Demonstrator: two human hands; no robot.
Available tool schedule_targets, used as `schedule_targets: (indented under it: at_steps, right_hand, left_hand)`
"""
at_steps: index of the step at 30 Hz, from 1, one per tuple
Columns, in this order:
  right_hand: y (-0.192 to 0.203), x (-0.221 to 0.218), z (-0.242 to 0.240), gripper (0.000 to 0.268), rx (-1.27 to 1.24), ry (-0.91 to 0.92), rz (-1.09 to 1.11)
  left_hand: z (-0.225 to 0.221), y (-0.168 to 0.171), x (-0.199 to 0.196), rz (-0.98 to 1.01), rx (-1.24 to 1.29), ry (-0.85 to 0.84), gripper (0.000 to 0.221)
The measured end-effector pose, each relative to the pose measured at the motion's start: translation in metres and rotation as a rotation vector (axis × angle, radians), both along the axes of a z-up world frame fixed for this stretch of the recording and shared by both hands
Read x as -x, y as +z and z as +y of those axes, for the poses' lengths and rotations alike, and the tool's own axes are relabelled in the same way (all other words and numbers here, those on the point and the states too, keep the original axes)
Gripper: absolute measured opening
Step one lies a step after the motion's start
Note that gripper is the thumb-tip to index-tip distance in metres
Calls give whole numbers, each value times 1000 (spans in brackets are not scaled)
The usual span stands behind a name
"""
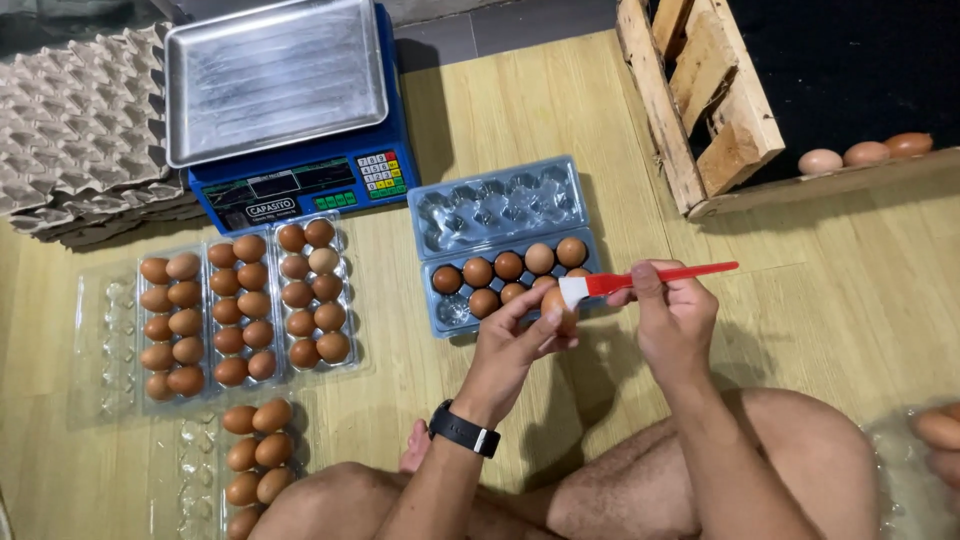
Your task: Sorting, weighing, and cleaning eggs with a brush before placing them into plastic cartons.
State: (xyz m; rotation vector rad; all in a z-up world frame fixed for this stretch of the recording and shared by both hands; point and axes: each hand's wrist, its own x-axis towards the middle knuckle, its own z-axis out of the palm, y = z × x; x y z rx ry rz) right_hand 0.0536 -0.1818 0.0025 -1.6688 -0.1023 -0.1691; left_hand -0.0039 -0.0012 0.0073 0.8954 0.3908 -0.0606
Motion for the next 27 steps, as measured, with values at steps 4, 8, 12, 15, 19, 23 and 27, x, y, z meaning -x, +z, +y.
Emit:
schedule_targets:
  at_steps: [4, 8, 12, 15, 19, 23, 27]
  right_hand:
    - [3, -1, -6, 34, 36, 63, 28]
    - [2, -7, -4, 31, 17, 26, -15]
    - [-6, -4, -8, 38, -19, 119, 42]
    - [0, 0, -2, 34, -13, 101, 58]
    - [-10, -3, -6, 31, -44, 77, 54]
    - [-4, 1, -2, 30, -22, 73, 62]
    - [0, -4, -5, 31, -19, -35, -8]
  left_hand:
    - [3, -25, -3, -12, -67, -47, 57]
    - [3, -35, -5, -36, -82, -48, 60]
    - [6, -37, -5, -42, -80, -44, 61]
    - [7, -30, -2, -26, -107, -45, 57]
    - [7, -12, 0, -19, -81, -52, 57]
    - [6, -14, -3, -14, -89, -63, 55]
    - [4, -2, -3, -26, -74, -63, 51]
